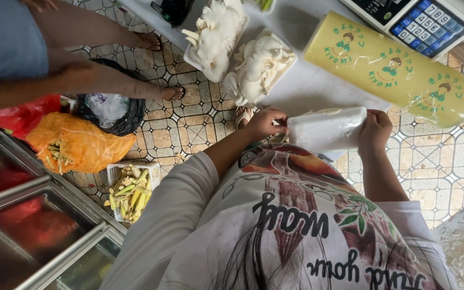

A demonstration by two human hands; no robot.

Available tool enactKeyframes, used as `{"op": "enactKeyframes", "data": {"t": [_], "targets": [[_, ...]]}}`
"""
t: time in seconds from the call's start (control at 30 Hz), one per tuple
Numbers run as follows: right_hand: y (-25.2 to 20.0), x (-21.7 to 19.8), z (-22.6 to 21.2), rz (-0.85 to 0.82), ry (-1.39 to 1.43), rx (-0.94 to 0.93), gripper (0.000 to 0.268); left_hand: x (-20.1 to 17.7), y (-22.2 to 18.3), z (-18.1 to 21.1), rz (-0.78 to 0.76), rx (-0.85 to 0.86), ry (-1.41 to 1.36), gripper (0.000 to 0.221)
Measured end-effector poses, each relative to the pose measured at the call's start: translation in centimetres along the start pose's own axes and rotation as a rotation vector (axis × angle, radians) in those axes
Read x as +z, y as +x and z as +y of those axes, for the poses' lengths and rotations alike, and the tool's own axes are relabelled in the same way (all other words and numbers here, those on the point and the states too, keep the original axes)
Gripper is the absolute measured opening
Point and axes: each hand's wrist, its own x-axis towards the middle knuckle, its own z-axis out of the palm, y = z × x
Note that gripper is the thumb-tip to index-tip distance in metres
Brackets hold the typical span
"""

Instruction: Packaging oyster mushrooms into plastic bags and sealing them with a tape dispenser.

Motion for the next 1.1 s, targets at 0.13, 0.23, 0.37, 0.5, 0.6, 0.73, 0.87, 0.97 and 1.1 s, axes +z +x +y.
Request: {"op": "enactKeyframes", "data": {"t": [0.13, 0.23, 0.37, 0.5, 0.6, 0.73, 0.87, 0.97, 1.1], "targets": [[1.4, -0.4, 1.4, -0.022, -0.049, 0.023, 0.019, 1.3, 0.8, -1.9, -0.020, -0.080, -0.237, 0.020], [2.3, -0.8, 3.0, -0.042, -0.070, 0.041, 0.022, 3.3, 0.9, -4.4, -0.019, -0.230, -0.483, 0.019], [4.2, -1.6, 7.0, -0.054, 0.010, 0.103, 0.036, 2.7, -0.5, -1.0, 0.043, -0.422, -0.613, 0.021], [-4.1, 0.3, -3.3, -0.171, -0.005, 0.127, 0.070, 2.1, -0.5, 1.6, 0.162, -0.486, -0.443, 0.031], [-7.1, 0.3, -7.0, -0.355, -0.051, -0.025, 0.058, 1.2, -0.7, 5.6, -0.012, -0.472, 0.083, 0.059], [-12.2, -0.6, -13.7, -0.483, -0.055, -0.101, 0.076, 2.5, -0.3, 6.4, -0.094, -0.530, 0.001, 0.080], [-15.2, -2.8, -16.0, -0.240, -0.327, -0.574, 0.075, 0.9, -0.6, 13.3, -0.036, -0.608, -0.581, 0.118], [-17.1, -4.1, -19.6, -0.207, -0.511, -1.372, 0.060, -1.9, 0.4, 17.7, 0.078, -0.706, -1.406, 0.103], [-16.2, -2.7, -19.5, -0.148, -0.598, -1.797, 0.026, -2.8, 2.8, 19.7, 0.067, -0.296, -1.535, 0.101]]}}
